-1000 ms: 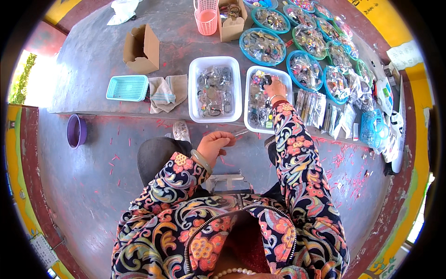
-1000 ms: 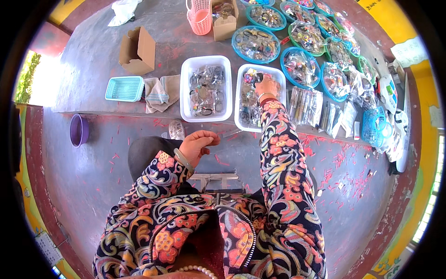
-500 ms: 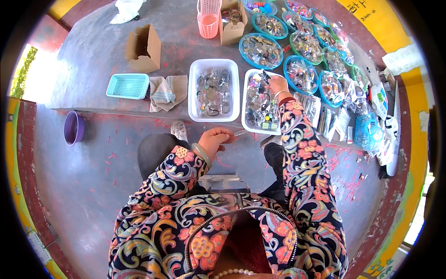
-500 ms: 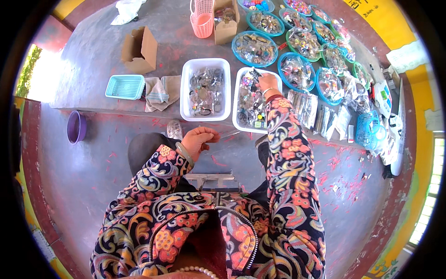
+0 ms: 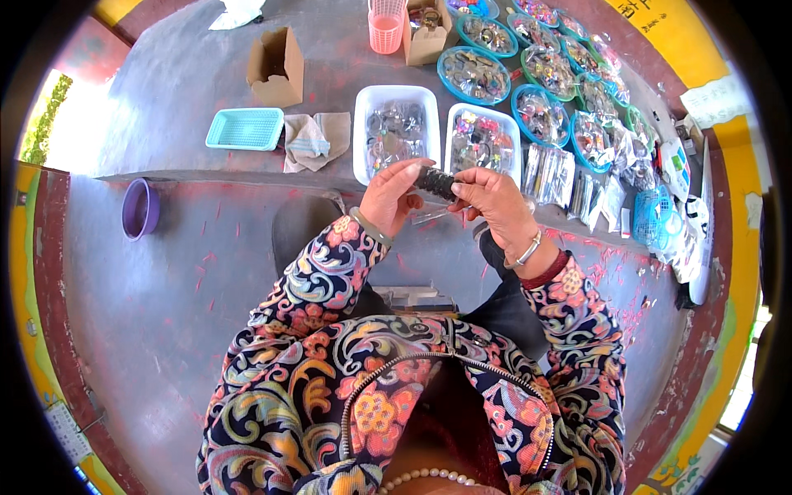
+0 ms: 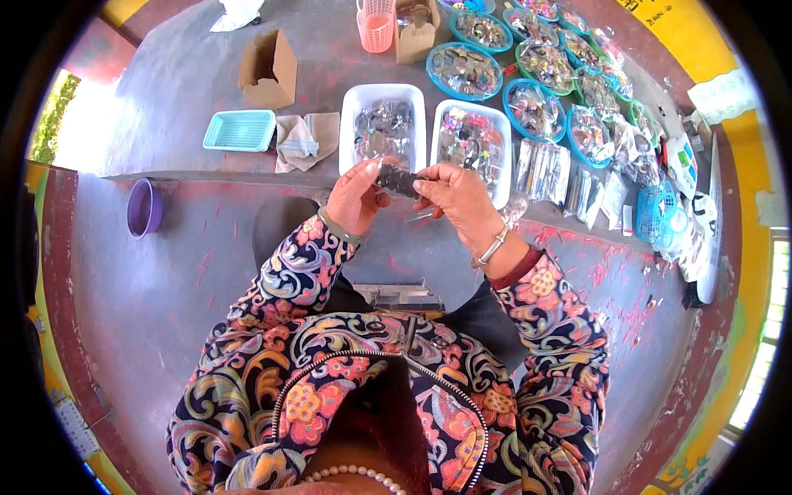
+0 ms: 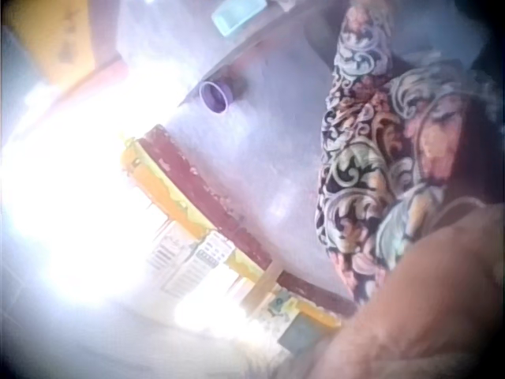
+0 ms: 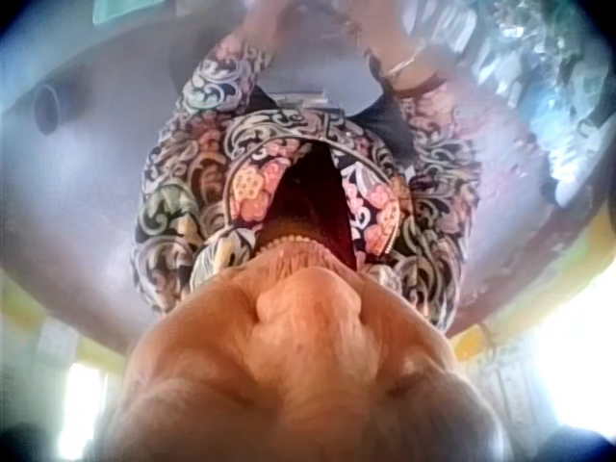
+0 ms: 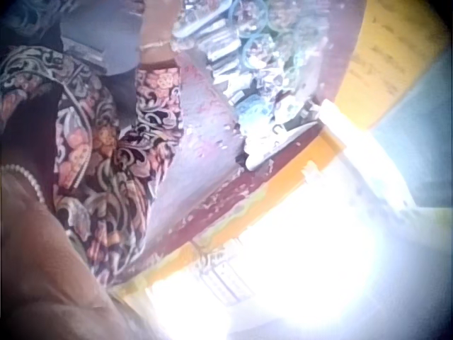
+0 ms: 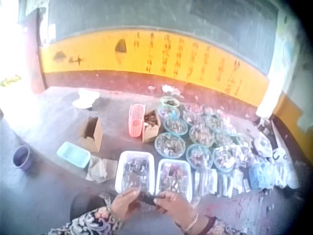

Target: The person sits on the floor and sorts through various small hair accessories, including clips and bands, from white plastic trays. They pick up items, inspect them, and place them back into the trays or into small plastic bags.

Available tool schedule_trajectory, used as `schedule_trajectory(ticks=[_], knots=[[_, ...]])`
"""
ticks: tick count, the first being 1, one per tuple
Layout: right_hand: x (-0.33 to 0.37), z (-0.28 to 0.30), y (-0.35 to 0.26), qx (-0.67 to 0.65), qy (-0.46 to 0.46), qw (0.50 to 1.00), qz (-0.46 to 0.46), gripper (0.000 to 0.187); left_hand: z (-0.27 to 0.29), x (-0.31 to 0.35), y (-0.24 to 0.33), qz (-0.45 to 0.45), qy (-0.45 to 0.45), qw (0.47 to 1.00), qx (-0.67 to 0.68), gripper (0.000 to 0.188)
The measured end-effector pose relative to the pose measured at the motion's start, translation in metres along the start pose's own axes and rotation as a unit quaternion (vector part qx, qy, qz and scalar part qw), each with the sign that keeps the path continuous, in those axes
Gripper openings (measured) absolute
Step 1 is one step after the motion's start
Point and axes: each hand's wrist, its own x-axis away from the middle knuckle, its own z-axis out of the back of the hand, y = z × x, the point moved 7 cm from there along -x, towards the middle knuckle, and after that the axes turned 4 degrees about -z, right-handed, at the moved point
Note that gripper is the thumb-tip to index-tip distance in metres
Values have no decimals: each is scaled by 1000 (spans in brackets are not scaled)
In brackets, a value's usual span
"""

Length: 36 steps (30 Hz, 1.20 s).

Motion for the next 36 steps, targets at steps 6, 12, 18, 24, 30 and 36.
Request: schedule_trajectory(ticks=[6, 12, 18, 24, 30, 36], knots=[[-5, 0, 7, -3, 36, 999, 41, 20, 11, -1, -10, 28, 33, 998, -41, 17], [-7, 9, 11, -32, 100, 992, 71, 16, 13, -5, -22, 55, 56, 997, 25, 17], [-8, 11, 11, -42, 127, 986, 103, 14, 13, -3, -28, 63, 51, 996, 30, 18], [-5, 10, 7, -62, 125, 983, 119, 11, 0, -1, -27, 90, 19, 996, 22, 13], [-12, 14, 15, -13, 128, 983, 131, 10, -3, 2, -27, 100, 37, 993, 49, 14], [6, -3, -13, 234, 194, 899, 314, 13, 5, 2, -35, 119, 24, 990, 71, 13]])
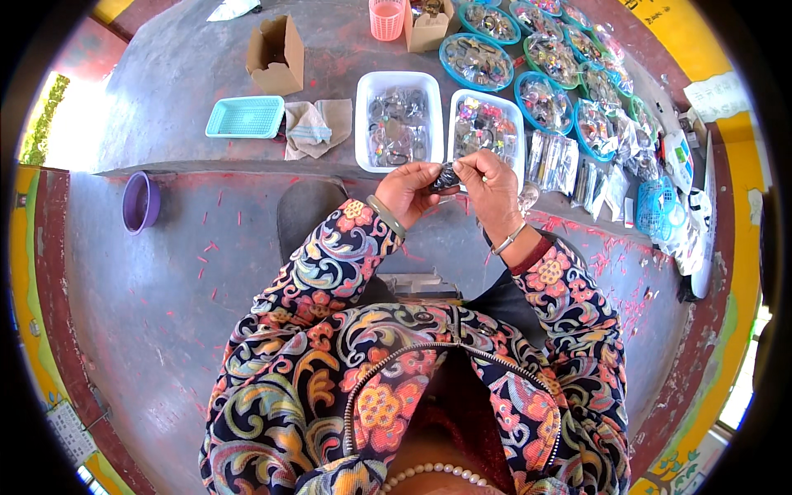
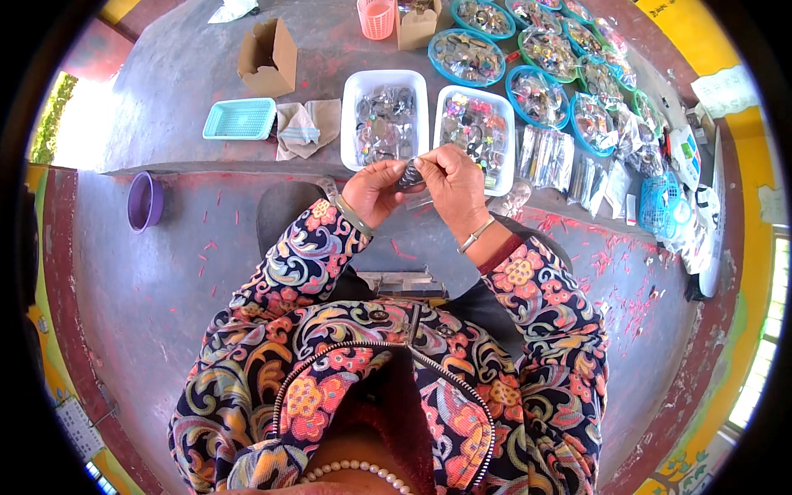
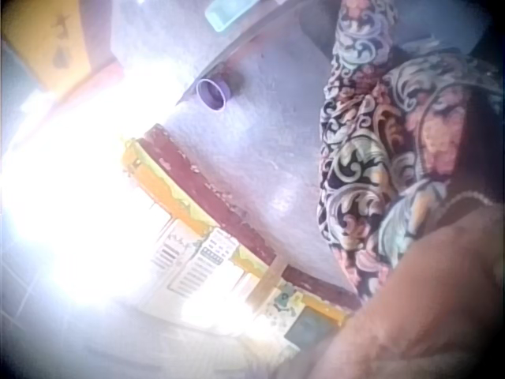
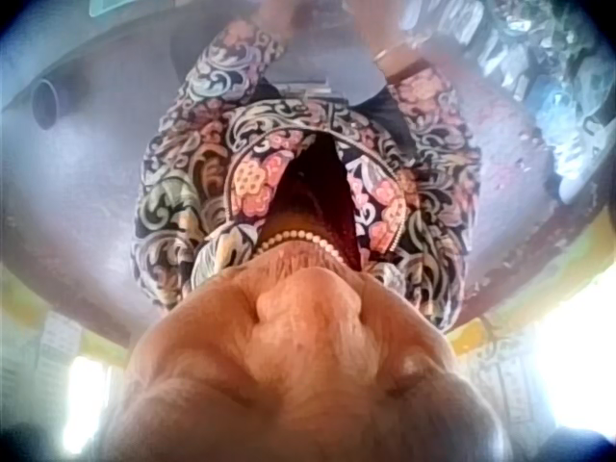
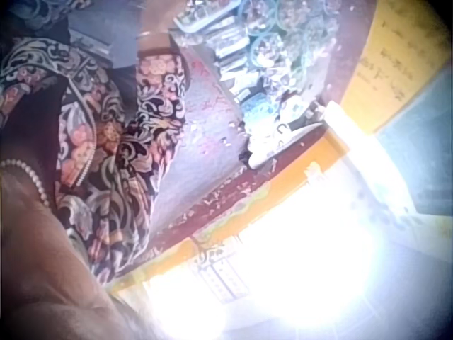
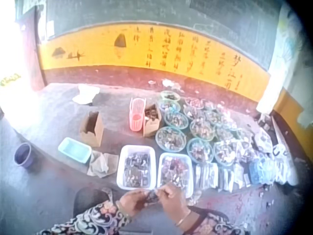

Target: The person sits on the floor and sorts through various small hair accessories, including clips and bands, from white plastic trays. They pick up items, inspect them, and place them back into the trays or into small plastic bags.

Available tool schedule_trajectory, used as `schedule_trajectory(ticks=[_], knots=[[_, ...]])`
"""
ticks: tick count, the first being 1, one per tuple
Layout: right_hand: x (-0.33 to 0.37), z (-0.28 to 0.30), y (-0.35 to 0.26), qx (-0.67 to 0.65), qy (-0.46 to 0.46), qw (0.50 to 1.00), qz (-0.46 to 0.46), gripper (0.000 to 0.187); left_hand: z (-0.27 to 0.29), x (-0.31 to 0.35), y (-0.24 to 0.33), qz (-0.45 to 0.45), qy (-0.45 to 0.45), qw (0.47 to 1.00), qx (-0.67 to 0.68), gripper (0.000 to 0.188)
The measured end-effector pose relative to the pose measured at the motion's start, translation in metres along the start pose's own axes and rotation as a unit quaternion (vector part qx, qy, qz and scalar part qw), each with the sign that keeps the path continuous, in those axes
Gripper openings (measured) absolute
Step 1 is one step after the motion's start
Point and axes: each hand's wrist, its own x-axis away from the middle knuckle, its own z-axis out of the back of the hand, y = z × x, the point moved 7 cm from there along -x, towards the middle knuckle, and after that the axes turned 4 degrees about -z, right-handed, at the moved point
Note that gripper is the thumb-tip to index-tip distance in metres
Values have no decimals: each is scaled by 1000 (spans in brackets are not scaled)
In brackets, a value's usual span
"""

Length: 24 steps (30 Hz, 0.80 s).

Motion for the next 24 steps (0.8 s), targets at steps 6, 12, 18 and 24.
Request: schedule_trajectory(ticks=[6, 12, 18, 24], knots=[[2, -11, 30, -271, -31, 939, -208, 12, -5, 0, 7, -48, -16, 998, 23, 13], [-1, -5, 23, -94, -10, 990, -104, 17, 5, -1, 4, -60, 26, 997, 39, 13], [-9, 2, 27, -148, 1, 977, -154, 25, 6, -1, 16, -81, 49, 994, 52, 12], [-8, -10, 12, 63, -81, 993, -53, 25, 6, -3, 15, -82, 51, 995, 27, 14]])
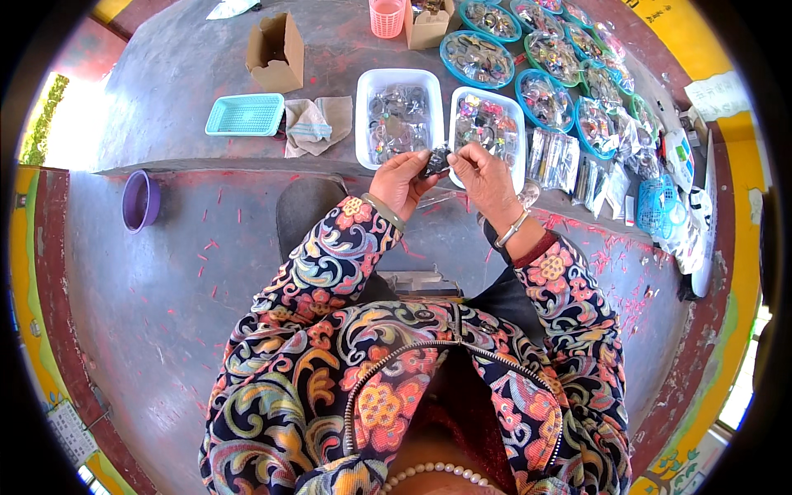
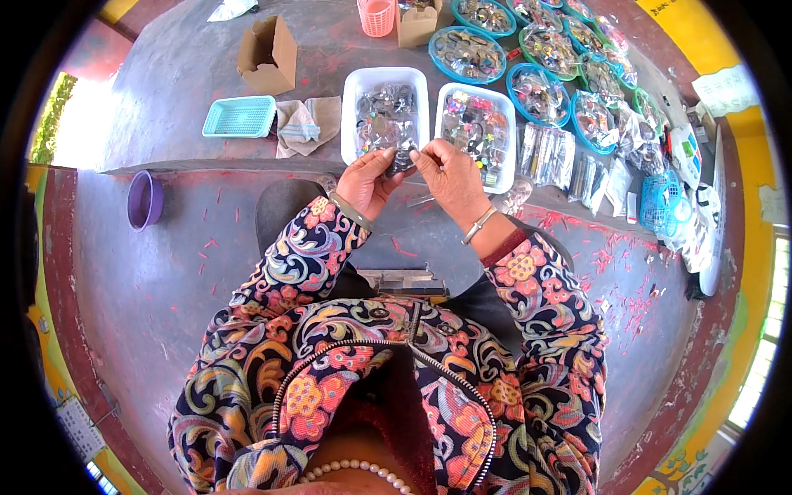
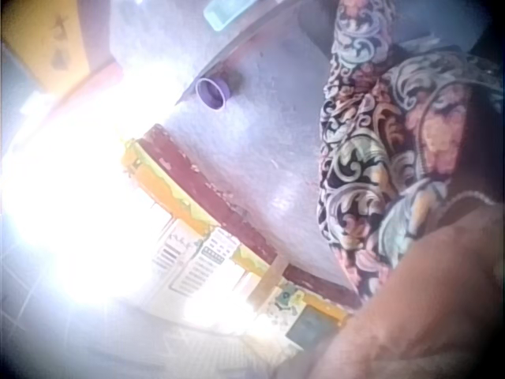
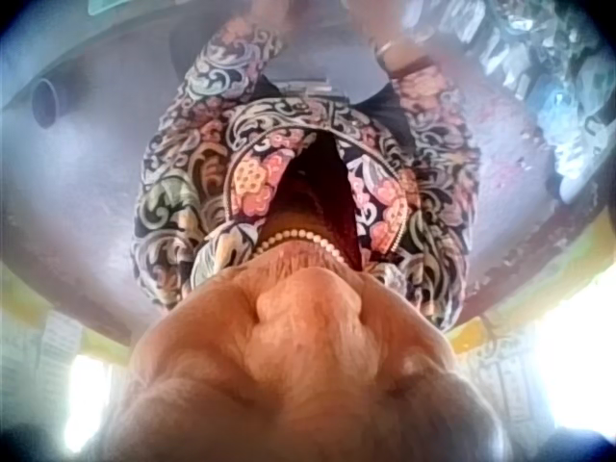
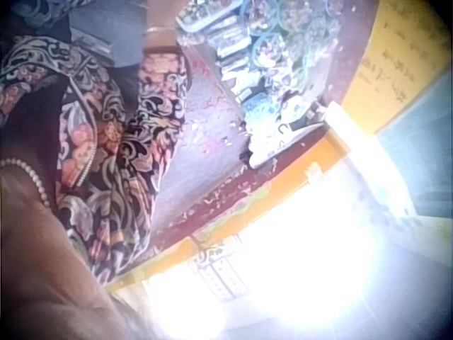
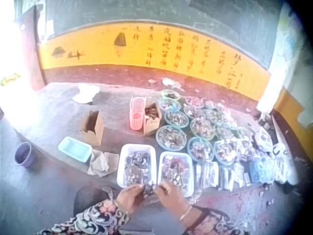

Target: The person sits on the floor and sorts through various small hair accessories, including clips and bands, from white plastic trays. They pick up items, inspect them, and place them back into the trays or into small plastic bags.

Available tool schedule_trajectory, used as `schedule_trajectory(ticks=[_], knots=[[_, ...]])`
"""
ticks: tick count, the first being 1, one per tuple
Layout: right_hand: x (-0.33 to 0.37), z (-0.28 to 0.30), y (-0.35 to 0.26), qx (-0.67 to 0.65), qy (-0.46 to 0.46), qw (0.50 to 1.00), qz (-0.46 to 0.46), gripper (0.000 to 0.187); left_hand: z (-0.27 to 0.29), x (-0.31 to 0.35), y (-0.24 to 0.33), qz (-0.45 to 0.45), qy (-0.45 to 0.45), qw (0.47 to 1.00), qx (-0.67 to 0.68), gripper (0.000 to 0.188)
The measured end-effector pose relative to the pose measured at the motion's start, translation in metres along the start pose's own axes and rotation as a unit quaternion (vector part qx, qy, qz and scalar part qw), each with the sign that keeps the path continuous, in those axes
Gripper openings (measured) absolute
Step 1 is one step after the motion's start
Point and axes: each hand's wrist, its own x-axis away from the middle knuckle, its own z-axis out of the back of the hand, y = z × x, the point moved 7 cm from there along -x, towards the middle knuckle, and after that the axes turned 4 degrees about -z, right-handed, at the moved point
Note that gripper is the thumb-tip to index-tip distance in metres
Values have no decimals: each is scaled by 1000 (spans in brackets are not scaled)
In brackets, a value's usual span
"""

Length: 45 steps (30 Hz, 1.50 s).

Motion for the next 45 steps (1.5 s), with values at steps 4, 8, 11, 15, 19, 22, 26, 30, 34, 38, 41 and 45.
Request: schedule_trajectory(ticks=[4, 8, 11, 15, 19, 22, 26, 30, 34, 38, 41, 45], knots=[[-1, 2, 11, -31, 8, 999, -27, 19, -14, 6, 3, 18, -40, 999, -10, 14], [0, 4, 6, -44, 10, 999, -6, 16, -12, 5, -1, 32, -59, 998, -6, 14], [2, 8, -2, -45, 16, 999, 5, 16, -12, 5, -2, 33, -64, 997, 5, 14], [4, -1, 9, -216, 36, 975, -25, 15, -13, 3, 2, 7, -97, 995, 15, 13], [4, -10, 18, -317, -6, 946, -73, 17, -13, 6, 4, -2, -76, 997, 19, 11], [-2, -7, 33, -232, -18, 966, -115, 20, -3, 2, 5, -5, -52, 998, -19, 15], [-6, 1, 22, -161, 4, 984, -76, 21, -3, 0, 2, 12, -54, 995, -89, 15], [-6, 4, 14, -52, 15, 999, -5, 20, -10, 4, -2, 20, -74, 993, -89, 16], [-5, 10, 14, -58, 37, 998, 2, 20, -15, 5, 3, 1, -81, 994, -75, 21], [-4, 14, 9, -41, 55, 998, 16, 19, -10, 2, 5, -36, -69, 986, -147, 24], [1, 17, -16, 50, 81, 991, 92, 18, -5, 3, 8, -62, -33, 977, -199, 23], [19, 11, -62, 164, 113, 939, 281, 18, -1, 3, 12, -102, 8, 975, -197, 23]])
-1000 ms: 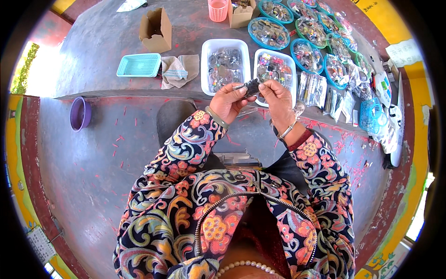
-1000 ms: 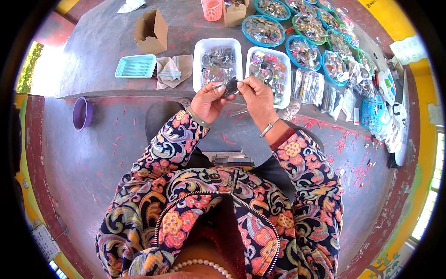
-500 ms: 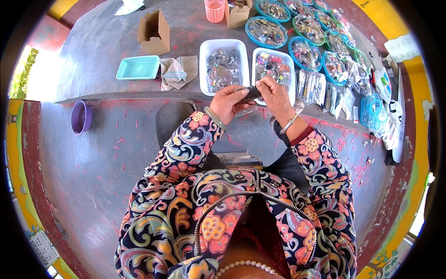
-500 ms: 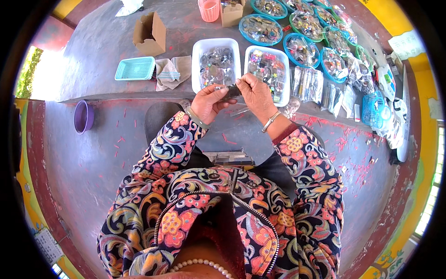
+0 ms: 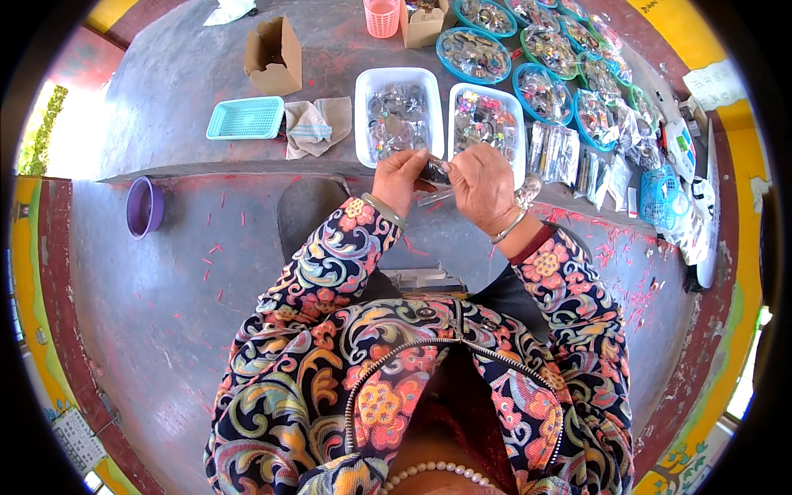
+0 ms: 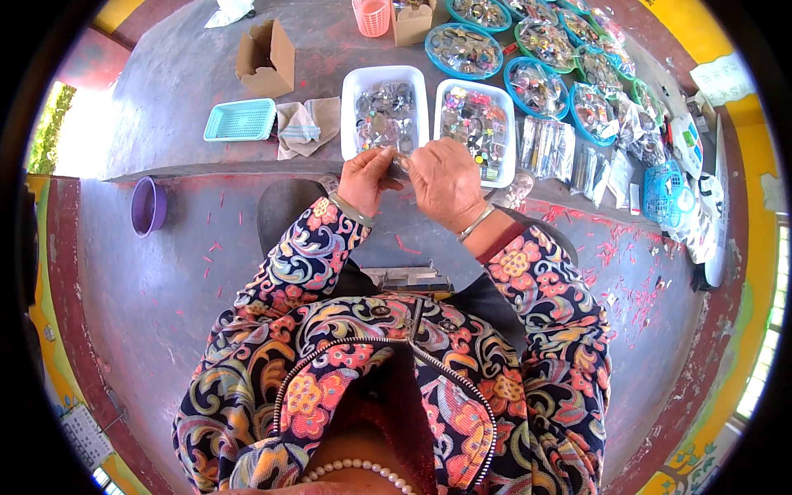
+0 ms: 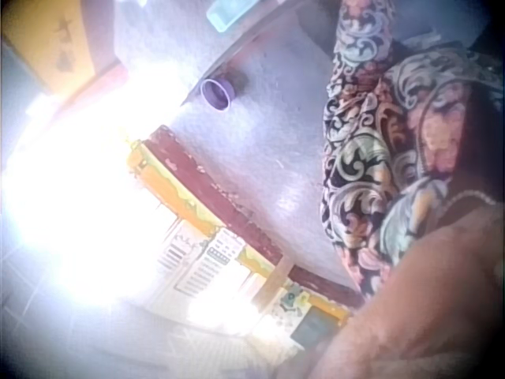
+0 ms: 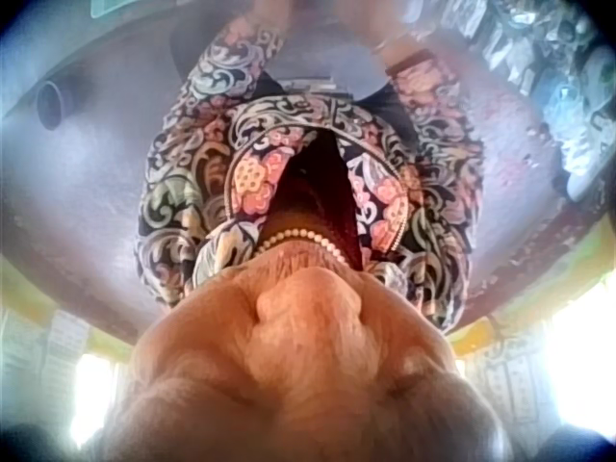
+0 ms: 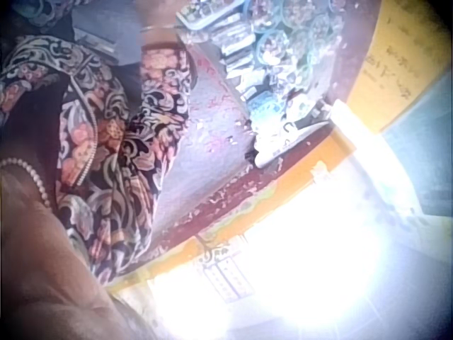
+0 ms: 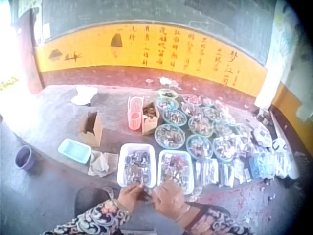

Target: The person sits on the floor and sorts through various small hair accessories, including clips and bands, from white plastic trays. They pick up items, inspect them, and place them back into the trays or into small plastic bags.

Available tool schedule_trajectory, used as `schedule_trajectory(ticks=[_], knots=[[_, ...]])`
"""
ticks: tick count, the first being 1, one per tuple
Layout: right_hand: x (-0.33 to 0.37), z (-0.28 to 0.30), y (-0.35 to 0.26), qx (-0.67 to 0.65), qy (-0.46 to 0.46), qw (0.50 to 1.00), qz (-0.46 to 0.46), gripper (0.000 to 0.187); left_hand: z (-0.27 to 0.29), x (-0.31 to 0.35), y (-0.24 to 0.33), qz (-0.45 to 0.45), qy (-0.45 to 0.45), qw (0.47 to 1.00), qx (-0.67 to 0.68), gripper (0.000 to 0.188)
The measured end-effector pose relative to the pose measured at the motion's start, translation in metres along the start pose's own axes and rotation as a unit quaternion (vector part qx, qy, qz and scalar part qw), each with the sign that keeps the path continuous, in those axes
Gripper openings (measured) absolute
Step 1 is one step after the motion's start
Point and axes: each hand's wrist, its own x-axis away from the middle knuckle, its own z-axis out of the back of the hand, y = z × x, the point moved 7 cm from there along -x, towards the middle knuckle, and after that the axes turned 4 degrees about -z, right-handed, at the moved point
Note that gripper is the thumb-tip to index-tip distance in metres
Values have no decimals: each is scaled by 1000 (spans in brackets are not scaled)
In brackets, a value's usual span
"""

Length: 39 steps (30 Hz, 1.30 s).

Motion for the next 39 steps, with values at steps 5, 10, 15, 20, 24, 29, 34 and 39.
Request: schedule_trajectory(ticks=[5, 10, 15, 20, 24, 29, 34, 39], knots=[[8, -6, 35, -53, 3, 989, -139, 19, -4, 1, -2, 8, 6, 999, 49, 22], [18, -22, 60, -169, -44, 944, -279, 22, -4, 0, -5, 63, -46, 996, 52, 23], [50, -46, 95, -477, -48, 685, -548, 21, -11, 2, 12, -36, -81, 995, 34, 28], [67, -56, 94, -509, -87, 584, -626, 17, -27, 9, 32, -196, -187, 950, -155, 27], [69, -57, 93, -471, -133, 606, -627, 21, -23, 6, 25, -146, -125, 963, -191, 22], [39, -32, 83, -436, -53, 738, -513, 28, -1, -5, 8, -6, -14, 999, 29, 18], [36, -37, 82, -440, -60, 769, -459, 20, -6, -5, 0, 40, -42, 995, 78, 17], [39, -34, 82, -426, -38, 783, -451, 16, -9, -2, 0, 53, -50, 992, 100, 17]])
